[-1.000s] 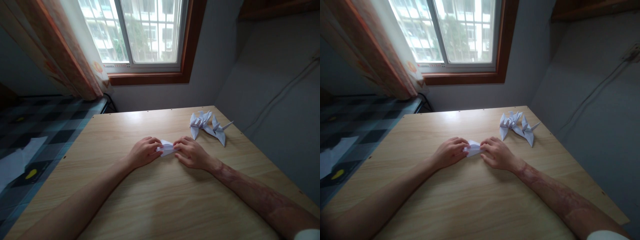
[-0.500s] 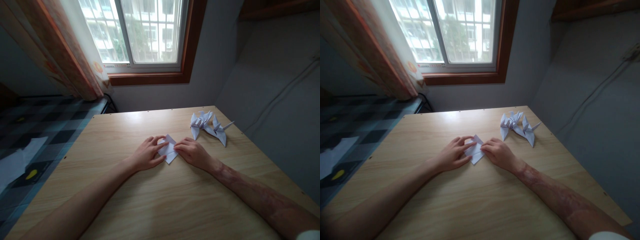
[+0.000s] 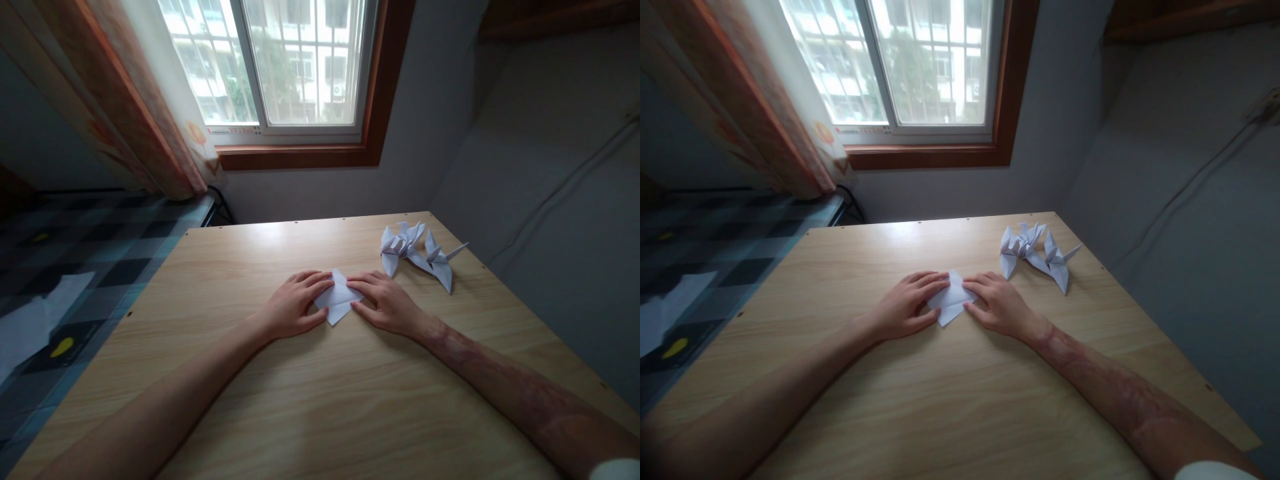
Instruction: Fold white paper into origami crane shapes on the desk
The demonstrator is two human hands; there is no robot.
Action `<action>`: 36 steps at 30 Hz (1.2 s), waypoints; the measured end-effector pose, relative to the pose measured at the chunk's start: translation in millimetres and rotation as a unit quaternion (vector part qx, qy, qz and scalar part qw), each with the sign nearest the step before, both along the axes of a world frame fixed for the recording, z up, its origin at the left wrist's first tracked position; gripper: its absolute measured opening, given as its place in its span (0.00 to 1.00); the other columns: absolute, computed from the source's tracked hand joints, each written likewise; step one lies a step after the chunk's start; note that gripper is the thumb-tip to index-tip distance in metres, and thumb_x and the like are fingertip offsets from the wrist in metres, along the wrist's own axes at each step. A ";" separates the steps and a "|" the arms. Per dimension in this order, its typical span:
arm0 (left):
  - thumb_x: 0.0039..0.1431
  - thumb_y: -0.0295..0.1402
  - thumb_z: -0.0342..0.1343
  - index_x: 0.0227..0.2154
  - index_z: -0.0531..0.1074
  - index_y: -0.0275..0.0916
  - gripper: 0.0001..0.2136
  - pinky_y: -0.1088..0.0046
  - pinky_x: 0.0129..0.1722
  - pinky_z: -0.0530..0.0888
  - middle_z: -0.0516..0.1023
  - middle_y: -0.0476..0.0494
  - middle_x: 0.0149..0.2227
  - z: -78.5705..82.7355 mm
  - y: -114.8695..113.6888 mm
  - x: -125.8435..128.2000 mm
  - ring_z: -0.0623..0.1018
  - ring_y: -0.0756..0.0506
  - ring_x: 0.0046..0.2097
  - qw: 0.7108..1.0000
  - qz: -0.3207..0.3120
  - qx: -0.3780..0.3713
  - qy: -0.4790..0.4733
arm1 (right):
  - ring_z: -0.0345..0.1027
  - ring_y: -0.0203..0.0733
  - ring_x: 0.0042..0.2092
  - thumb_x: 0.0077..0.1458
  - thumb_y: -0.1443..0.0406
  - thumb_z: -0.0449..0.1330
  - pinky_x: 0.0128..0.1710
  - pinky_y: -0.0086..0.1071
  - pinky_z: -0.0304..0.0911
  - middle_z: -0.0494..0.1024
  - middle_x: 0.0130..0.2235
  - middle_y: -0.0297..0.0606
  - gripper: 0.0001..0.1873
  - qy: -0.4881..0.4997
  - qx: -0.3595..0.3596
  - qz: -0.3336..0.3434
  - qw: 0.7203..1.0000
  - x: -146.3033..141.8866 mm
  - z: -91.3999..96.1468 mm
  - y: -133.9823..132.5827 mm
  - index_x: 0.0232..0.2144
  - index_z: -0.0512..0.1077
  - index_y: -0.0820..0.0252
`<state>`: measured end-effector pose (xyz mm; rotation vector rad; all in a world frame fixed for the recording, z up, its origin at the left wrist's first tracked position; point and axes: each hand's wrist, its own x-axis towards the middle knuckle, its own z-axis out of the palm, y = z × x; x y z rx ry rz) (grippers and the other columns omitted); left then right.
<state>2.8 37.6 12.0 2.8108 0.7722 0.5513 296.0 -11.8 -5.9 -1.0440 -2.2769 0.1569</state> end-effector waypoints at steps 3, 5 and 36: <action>0.69 0.44 0.61 0.66 0.70 0.41 0.26 0.49 0.63 0.74 0.77 0.34 0.65 1.0 0.9 0.5 0.78 0.33 0.63 0.998 0.054 0.010 -0.028 | 0.74 0.57 0.61 0.65 0.62 0.69 0.63 0.54 0.69 0.82 0.60 0.46 0.22 -0.007 0.010 -0.003 1.000 -1.5 1.1 -1.4 0.60 0.76 0.54; 0.68 0.46 0.61 0.63 0.72 0.41 0.25 0.51 0.58 0.76 0.81 0.35 0.58 1.2 1.9 0.3 0.81 0.34 0.57 0.994 0.089 0.017 -0.057 | 0.73 0.58 0.61 0.64 0.61 0.69 0.64 0.56 0.68 0.81 0.60 0.46 0.21 -0.011 0.022 -0.011 1.000 -2.3 2.0 -2.0 0.59 0.76 0.54; 0.72 0.38 0.59 0.55 0.79 0.42 0.14 0.55 0.57 0.78 0.82 0.37 0.59 -1.3 1.1 1.9 0.83 0.38 0.55 0.998 -0.027 0.050 -0.036 | 0.73 0.56 0.65 0.68 0.63 0.66 0.69 0.57 0.61 0.81 0.63 0.42 0.22 -0.028 -0.001 0.053 0.998 2.4 3.8 -4.0 0.62 0.76 0.51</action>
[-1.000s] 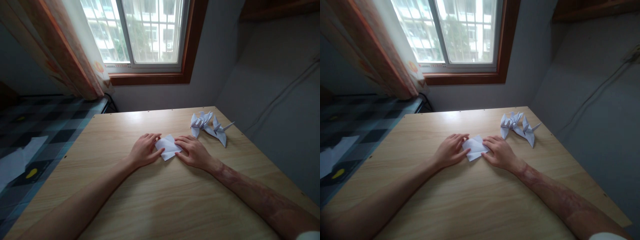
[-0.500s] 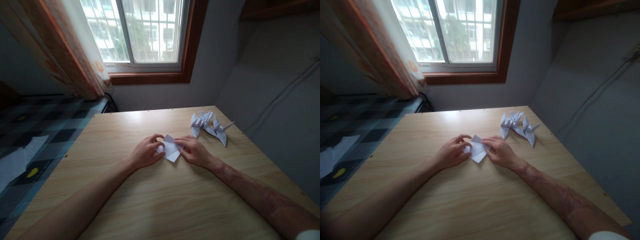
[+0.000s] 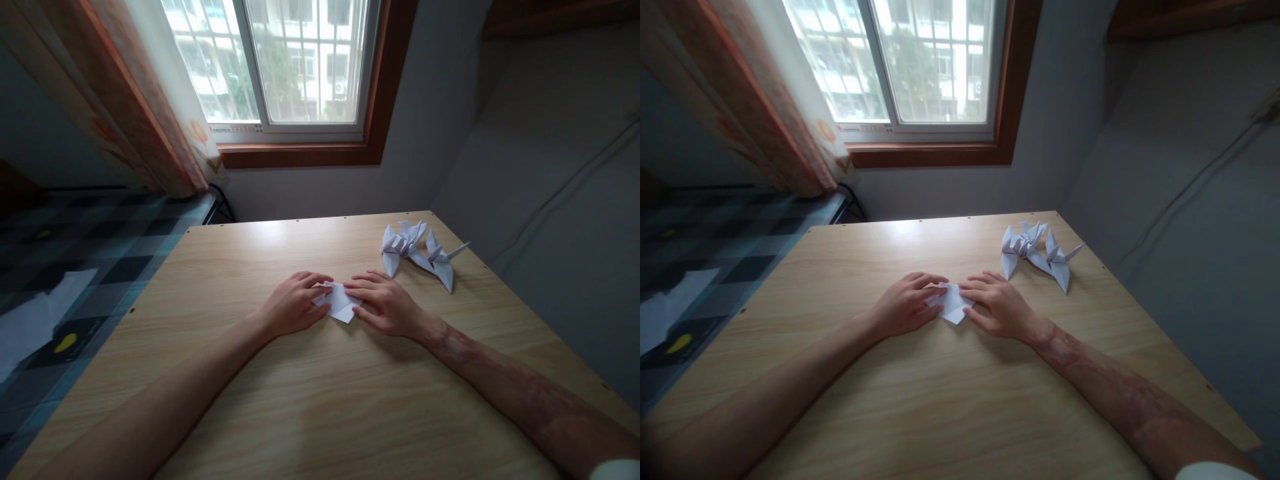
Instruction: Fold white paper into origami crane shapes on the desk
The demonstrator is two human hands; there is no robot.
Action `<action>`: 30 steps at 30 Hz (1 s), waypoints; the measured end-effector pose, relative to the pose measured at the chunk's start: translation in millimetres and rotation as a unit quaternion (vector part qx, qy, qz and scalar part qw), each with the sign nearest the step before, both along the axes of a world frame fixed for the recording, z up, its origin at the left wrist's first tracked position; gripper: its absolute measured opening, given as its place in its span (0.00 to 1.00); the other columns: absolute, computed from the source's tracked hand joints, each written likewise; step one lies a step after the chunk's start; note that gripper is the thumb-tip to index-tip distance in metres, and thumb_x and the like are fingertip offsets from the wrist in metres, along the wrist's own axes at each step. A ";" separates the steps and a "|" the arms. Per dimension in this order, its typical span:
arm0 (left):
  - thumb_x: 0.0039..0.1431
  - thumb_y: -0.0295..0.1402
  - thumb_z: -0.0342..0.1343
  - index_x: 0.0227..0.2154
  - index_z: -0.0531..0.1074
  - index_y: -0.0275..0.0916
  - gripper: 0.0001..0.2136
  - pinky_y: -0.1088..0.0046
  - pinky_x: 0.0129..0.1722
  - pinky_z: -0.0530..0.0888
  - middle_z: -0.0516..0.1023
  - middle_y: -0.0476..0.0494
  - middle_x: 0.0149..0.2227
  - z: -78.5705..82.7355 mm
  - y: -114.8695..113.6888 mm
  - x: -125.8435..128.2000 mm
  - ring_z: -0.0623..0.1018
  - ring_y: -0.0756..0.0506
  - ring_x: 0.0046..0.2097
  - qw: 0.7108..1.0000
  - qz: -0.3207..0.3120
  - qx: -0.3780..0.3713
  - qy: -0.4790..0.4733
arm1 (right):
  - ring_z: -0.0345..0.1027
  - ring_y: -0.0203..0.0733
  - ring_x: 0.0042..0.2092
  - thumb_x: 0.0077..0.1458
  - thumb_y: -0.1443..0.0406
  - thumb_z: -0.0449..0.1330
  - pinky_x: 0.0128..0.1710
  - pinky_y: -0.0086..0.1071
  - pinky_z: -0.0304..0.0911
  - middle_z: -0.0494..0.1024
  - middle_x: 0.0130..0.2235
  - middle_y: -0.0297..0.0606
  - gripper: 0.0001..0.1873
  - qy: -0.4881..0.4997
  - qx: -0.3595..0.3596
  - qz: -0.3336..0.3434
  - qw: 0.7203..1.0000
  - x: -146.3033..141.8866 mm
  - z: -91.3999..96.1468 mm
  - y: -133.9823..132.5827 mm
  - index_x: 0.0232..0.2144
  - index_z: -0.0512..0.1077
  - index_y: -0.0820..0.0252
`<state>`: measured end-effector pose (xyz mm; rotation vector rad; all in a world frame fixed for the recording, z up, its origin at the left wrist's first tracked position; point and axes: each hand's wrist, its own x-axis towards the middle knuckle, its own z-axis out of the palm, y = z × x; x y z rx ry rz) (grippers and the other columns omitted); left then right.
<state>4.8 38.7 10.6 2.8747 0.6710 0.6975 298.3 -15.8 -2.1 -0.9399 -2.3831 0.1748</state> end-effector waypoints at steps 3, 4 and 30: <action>0.73 0.36 0.57 0.54 0.80 0.42 0.13 0.59 0.56 0.79 0.84 0.39 0.56 -0.5 -0.4 0.9 0.83 0.40 0.53 1.000 -0.015 -0.007 -0.005 | 0.73 0.59 0.64 0.64 0.56 0.70 0.68 0.57 0.62 0.80 0.64 0.45 0.27 -0.005 0.004 0.030 1.000 0.1 5.3 -1.6 0.63 0.75 0.53; 0.73 0.35 0.57 0.54 0.80 0.42 0.13 0.60 0.55 0.80 0.84 0.39 0.55 -0.6 -0.5 1.0 0.84 0.40 0.52 1.000 -0.018 -0.012 -0.007 | 0.74 0.59 0.62 0.63 0.55 0.71 0.66 0.57 0.64 0.80 0.63 0.46 0.28 -0.004 0.006 0.038 0.999 0.1 6.1 -2.0 0.62 0.76 0.53; 0.71 0.36 0.60 0.49 0.81 0.45 0.08 0.57 0.56 0.75 0.85 0.43 0.50 -4.1 -9.1 10.9 0.82 0.40 0.50 0.997 0.043 -0.056 -0.025 | 0.75 0.49 0.50 0.73 0.67 0.60 0.52 0.42 0.71 0.82 0.46 0.43 0.09 0.156 -0.121 -0.009 0.980 -1.5 -5.3 10.4 0.47 0.82 0.54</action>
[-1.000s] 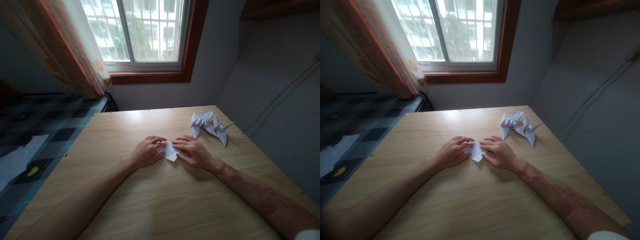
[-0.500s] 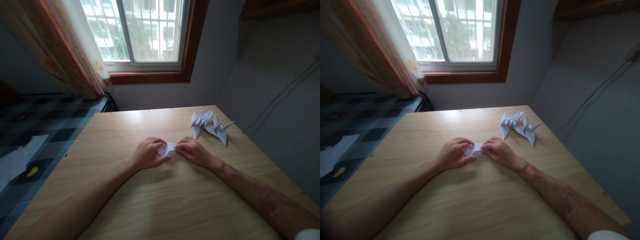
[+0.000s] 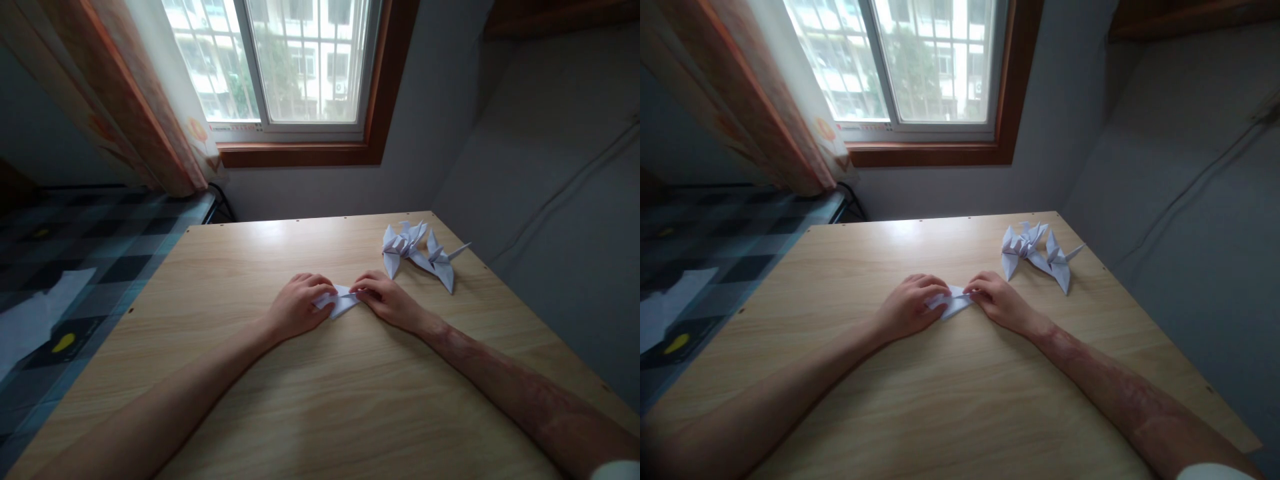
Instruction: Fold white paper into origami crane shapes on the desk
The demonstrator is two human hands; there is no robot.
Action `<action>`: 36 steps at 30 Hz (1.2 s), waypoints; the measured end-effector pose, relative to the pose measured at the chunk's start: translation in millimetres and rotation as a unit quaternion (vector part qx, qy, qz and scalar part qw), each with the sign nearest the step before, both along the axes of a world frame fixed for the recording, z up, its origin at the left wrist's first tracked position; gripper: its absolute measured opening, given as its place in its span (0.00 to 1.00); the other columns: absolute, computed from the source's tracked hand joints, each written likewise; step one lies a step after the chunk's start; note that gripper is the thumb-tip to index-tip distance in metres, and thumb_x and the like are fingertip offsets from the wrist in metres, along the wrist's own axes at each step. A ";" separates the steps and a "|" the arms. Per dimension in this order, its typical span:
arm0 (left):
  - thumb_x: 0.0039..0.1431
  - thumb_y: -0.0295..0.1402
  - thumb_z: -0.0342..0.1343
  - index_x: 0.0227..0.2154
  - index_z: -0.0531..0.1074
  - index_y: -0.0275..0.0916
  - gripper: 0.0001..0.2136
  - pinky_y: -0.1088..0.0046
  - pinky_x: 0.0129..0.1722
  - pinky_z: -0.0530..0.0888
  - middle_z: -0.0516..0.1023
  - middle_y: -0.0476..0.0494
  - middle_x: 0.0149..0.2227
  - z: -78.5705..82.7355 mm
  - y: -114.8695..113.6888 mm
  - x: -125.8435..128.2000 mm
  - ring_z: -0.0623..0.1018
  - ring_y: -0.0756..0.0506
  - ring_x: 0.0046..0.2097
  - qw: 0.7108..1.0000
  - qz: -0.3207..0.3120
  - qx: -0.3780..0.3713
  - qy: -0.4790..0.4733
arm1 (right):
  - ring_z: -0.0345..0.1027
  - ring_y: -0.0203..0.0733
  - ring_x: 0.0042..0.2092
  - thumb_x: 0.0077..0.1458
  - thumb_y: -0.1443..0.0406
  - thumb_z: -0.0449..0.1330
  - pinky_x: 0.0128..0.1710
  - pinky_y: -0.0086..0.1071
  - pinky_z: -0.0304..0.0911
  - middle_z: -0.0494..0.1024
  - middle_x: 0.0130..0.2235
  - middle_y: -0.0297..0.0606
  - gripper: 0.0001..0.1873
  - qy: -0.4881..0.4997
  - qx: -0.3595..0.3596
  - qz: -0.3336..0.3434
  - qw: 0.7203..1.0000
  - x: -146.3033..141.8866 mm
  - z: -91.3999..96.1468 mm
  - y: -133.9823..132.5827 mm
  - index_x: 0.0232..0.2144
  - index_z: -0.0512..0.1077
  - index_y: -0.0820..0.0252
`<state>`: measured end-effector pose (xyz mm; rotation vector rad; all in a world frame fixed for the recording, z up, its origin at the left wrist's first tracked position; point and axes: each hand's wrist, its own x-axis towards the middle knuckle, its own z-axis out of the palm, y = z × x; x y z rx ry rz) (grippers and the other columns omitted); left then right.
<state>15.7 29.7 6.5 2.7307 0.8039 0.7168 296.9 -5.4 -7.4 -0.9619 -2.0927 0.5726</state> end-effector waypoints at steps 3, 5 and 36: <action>0.72 0.34 0.58 0.50 0.81 0.46 0.09 0.59 0.56 0.76 0.84 0.43 0.51 0.5 -0.6 -0.4 0.82 0.41 0.50 0.999 -0.030 0.009 0.009 | 0.76 0.48 0.49 0.73 0.68 0.60 0.51 0.42 0.72 0.82 0.45 0.43 0.10 -0.008 0.024 -0.004 1.000 -0.2 -2.0 0.6 0.45 0.82 0.54; 0.72 0.33 0.56 0.53 0.80 0.46 0.11 0.61 0.53 0.77 0.83 0.41 0.53 0.9 0.4 -2.5 0.82 0.41 0.50 0.998 -0.051 0.011 0.020 | 0.76 0.48 0.47 0.72 0.69 0.60 0.49 0.42 0.72 0.82 0.43 0.42 0.10 -0.021 0.049 -0.011 0.999 0.3 -3.4 0.2 0.44 0.82 0.54; 0.75 0.40 0.56 0.50 0.81 0.42 0.12 0.62 0.50 0.80 0.84 0.37 0.52 8.3 5.6 -10.2 0.82 0.40 0.49 0.977 -0.165 0.099 0.087 | 0.61 0.64 0.74 0.70 0.56 0.64 0.72 0.59 0.61 0.66 0.73 0.58 0.40 -0.214 0.082 0.042 0.972 -0.8 9.1 -15.4 0.76 0.59 0.62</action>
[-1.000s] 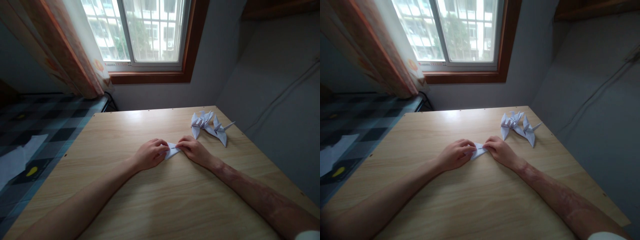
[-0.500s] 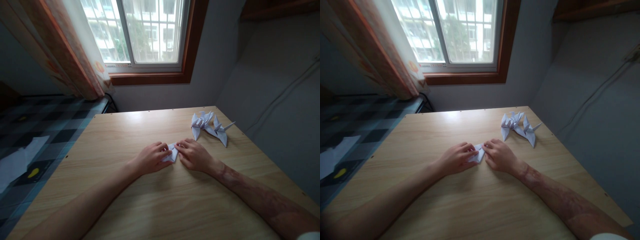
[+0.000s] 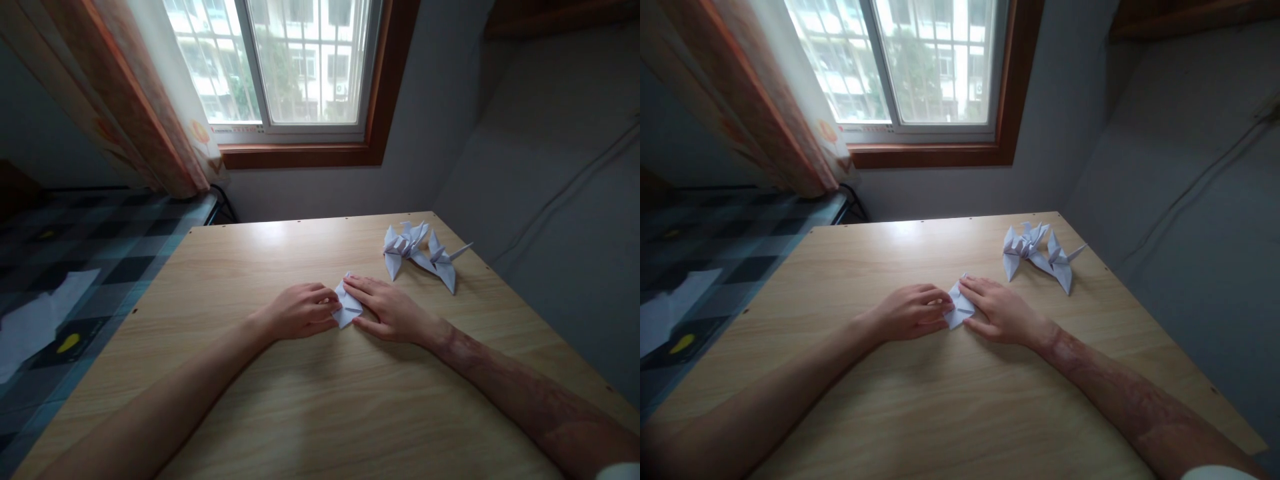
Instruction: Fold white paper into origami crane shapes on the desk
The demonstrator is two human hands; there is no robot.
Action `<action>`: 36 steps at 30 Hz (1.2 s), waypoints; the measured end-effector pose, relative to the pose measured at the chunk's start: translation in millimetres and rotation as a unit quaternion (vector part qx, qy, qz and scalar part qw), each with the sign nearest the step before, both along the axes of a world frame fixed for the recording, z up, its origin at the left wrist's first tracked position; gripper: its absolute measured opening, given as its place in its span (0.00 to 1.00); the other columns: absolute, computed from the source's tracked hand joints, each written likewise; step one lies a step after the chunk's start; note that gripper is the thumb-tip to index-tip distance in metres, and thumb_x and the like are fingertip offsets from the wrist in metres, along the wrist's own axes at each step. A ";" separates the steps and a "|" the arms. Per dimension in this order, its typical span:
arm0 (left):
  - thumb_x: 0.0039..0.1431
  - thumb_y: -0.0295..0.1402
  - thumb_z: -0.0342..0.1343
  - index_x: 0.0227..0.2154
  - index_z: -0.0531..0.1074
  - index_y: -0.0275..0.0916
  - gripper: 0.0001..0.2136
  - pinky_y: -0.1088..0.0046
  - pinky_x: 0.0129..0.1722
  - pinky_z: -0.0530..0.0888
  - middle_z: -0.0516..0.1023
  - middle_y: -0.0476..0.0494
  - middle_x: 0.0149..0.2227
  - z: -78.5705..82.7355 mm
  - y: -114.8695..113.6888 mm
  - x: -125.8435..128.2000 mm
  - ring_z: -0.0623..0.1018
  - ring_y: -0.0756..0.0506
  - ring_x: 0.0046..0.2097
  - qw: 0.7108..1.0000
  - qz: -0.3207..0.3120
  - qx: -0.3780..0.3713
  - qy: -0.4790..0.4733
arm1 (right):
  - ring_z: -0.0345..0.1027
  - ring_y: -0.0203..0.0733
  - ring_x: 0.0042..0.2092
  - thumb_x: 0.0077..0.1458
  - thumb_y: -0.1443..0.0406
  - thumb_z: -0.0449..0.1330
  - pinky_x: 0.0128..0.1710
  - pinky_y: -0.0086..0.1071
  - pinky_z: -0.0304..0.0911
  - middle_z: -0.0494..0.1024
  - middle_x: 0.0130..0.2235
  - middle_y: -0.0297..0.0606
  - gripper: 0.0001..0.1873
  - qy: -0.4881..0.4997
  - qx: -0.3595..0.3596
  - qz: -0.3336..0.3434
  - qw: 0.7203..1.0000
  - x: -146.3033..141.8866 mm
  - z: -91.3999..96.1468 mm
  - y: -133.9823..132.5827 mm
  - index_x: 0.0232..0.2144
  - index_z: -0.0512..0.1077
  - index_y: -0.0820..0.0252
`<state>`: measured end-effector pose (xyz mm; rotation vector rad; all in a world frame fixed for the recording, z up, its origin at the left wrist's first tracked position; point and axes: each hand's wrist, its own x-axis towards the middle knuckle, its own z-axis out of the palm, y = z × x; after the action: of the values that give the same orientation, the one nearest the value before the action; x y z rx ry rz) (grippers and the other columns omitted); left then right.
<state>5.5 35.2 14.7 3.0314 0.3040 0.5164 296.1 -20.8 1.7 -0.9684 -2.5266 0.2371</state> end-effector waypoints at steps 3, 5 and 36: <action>0.76 0.39 0.56 0.47 0.81 0.42 0.11 0.63 0.49 0.80 0.84 0.37 0.50 -1.9 -4.2 2.7 0.82 0.41 0.48 1.000 0.001 0.017 -0.017 | 0.63 0.63 0.73 0.69 0.58 0.65 0.72 0.60 0.62 0.69 0.72 0.56 0.39 0.001 0.017 0.008 1.000 -0.6 2.4 -0.7 0.76 0.60 0.58; 0.77 0.38 0.55 0.48 0.81 0.41 0.11 0.63 0.49 0.80 0.84 0.38 0.48 -1.9 -6.7 4.0 0.83 0.41 0.46 1.000 0.012 0.016 -0.018 | 0.66 0.63 0.71 0.68 0.58 0.66 0.70 0.59 0.65 0.72 0.70 0.54 0.37 0.006 0.028 0.018 0.999 -0.8 3.7 -1.1 0.75 0.62 0.58; 0.71 0.34 0.58 0.44 0.81 0.40 0.08 0.73 0.34 0.73 0.79 0.45 0.39 -10.4 -16.8 22.3 0.77 0.49 0.34 0.933 0.196 -0.260 -0.152 | 0.73 0.47 0.45 0.67 0.72 0.60 0.47 0.39 0.69 0.79 0.43 0.40 0.08 0.193 -0.093 -0.045 0.976 -11.2 -2.4 0.9 0.45 0.75 0.56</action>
<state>27.9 18.4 4.3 2.3391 0.8749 0.7692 284.8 -19.9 -0.6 -0.9928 -2.1280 0.5836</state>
